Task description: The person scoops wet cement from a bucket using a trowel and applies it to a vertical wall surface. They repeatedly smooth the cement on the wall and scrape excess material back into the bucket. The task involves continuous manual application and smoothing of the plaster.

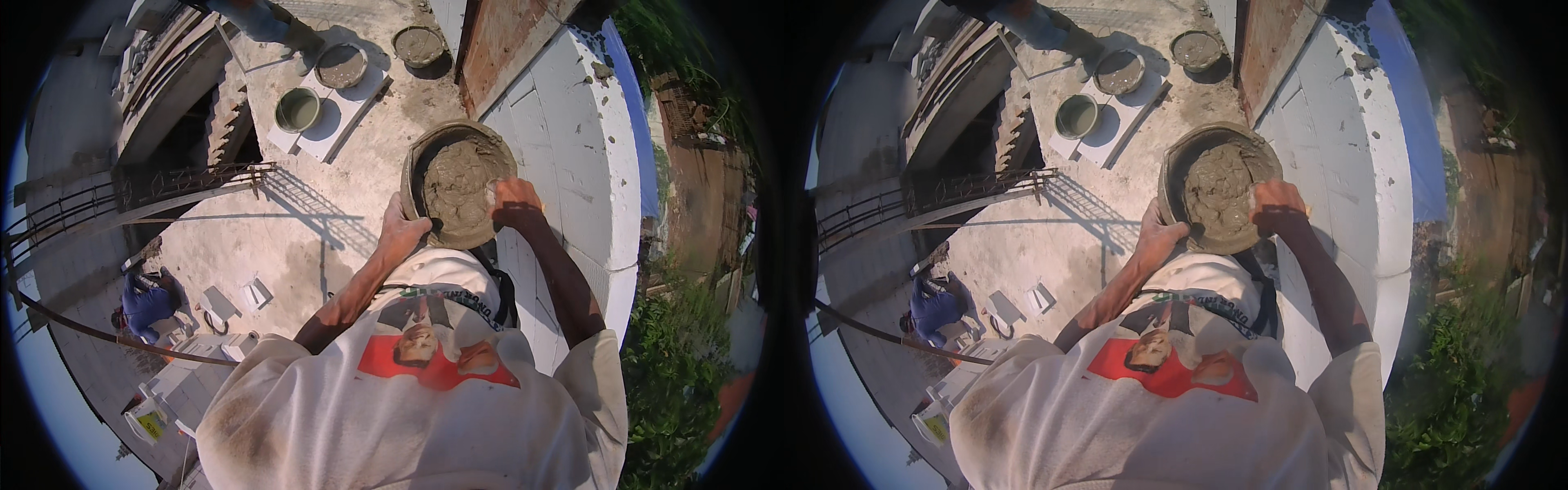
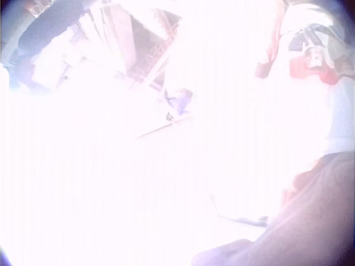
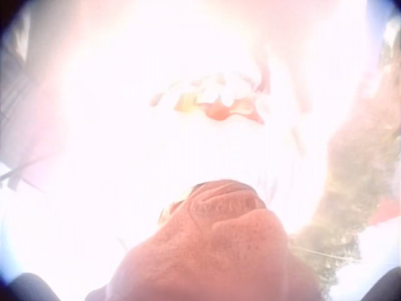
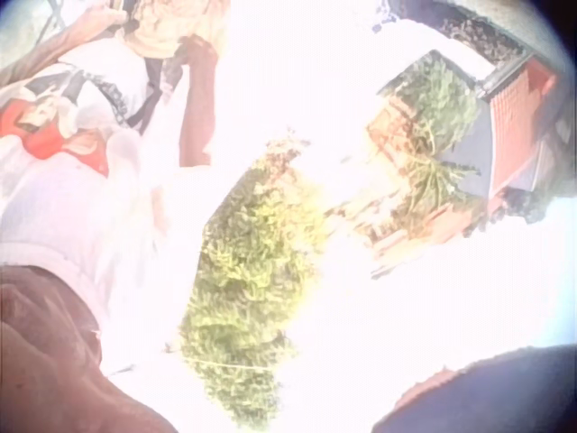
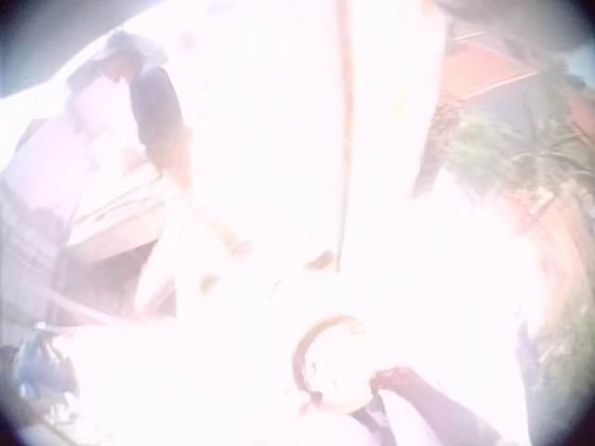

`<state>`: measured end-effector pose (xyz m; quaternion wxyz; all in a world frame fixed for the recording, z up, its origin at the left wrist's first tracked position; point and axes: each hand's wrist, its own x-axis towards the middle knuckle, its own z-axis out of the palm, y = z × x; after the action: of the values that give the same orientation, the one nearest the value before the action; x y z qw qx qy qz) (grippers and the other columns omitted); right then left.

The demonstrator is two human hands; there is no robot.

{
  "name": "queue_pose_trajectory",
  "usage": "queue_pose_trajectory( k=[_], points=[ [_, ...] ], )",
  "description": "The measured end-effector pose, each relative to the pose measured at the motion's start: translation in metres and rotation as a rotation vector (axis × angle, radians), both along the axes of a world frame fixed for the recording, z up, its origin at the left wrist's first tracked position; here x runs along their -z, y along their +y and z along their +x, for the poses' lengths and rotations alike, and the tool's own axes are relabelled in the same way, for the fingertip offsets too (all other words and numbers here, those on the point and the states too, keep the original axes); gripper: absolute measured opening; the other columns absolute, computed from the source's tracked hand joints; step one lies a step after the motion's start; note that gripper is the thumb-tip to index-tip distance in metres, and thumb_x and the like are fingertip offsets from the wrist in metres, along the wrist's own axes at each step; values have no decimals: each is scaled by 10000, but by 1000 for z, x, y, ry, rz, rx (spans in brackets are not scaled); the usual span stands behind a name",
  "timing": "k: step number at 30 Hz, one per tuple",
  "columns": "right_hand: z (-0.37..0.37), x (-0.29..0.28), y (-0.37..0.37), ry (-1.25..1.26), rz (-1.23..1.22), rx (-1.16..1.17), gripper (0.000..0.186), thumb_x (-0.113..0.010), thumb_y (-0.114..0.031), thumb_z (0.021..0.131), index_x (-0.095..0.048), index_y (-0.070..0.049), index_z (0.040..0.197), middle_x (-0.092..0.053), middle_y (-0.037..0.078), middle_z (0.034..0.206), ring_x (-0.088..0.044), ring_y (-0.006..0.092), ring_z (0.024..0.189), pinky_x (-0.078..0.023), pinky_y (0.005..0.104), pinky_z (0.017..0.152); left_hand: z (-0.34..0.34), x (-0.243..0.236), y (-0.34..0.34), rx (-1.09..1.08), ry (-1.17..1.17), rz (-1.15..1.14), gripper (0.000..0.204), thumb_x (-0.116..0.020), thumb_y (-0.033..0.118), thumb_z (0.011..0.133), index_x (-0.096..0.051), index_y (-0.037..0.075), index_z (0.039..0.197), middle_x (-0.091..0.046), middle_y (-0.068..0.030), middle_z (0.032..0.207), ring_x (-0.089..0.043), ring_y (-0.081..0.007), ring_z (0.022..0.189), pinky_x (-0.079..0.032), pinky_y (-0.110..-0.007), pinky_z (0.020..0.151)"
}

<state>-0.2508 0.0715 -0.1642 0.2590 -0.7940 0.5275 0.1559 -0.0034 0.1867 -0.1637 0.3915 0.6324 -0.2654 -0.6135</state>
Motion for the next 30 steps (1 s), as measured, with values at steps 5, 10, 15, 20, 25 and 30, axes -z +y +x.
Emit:
queue_pose_trajectory(
  k=[5, 10, 15, 20, 25, 30],
  points=[
    [-2, 33, 36, -98, -133, 120, 400, -668, -391, 871, -756, -81, 1107, -753, 170, 1093, -681, 351, 1143, -513, 449, 1035, -3, 5, 3, -49, 38, -36, 506, -675, -67, 774, -499, -59, 1249, -660, -101, 1114, -643, -154, 956, -543, -286, 850],
    [-18, 18, 41, -166, -23, 82, 464, -607, -443, 923, -751, -105, 1207, -742, 139, 1217, -643, 332, 1227, -461, 432, 1107, -4, 2, -1, -65, -19, -2, 499, -666, -76, 778, -499, -61, 1248, -660, -101, 1110, -649, -158, 952, -545, -283, 854],
    [-28, -3, 43, -268, 11, 176, 476, -668, -423, 885, -770, -52, 1165, -748, 181, 1178, -699, 346, 1118, -508, 420, 1044, 1, 11, -8, -86, -21, 28, 425, -687, -49, 774, -513, -45, 1162, -653, -101, 1049, -636, -156, 921, -547, -300, 834],
    [-30, -87, 43, -402, 143, 399, 414, -755, -322, 843, -764, 2, 1100, -760, 206, 1049, -732, 341, 990, -555, 411, 908, 2, 13, -17, -166, 96, 21, 472, -639, -114, 772, -517, -47, 1223, -677, -127, 1089, -681, -189, 921, -578, -322, 837],
    [-60, -190, 54, -483, -37, 585, 278, -803, -204, 820, -767, 16, 985, -749, 157, 856, -722, 230, 789, -548, 375, 748, -1, 9, -24, -211, 262, 19, 403, -590, -134, 774, -551, -50, 1166, -720, -170, 1054, -745, -252, 847, -645, -377, 764],
    [-102, -323, 14, -534, 1, 678, 154, -772, -135, 803, -718, 9, 811, -643, 31, 681, -587, 118, 589, -473, 309, 563, 4, -1, -30, -204, 292, 94, 417, -599, -122, 790, -485, -3, 1173, -654, -162, 1043, -708, -261, 825, -636, -412, 726]
  ],
)
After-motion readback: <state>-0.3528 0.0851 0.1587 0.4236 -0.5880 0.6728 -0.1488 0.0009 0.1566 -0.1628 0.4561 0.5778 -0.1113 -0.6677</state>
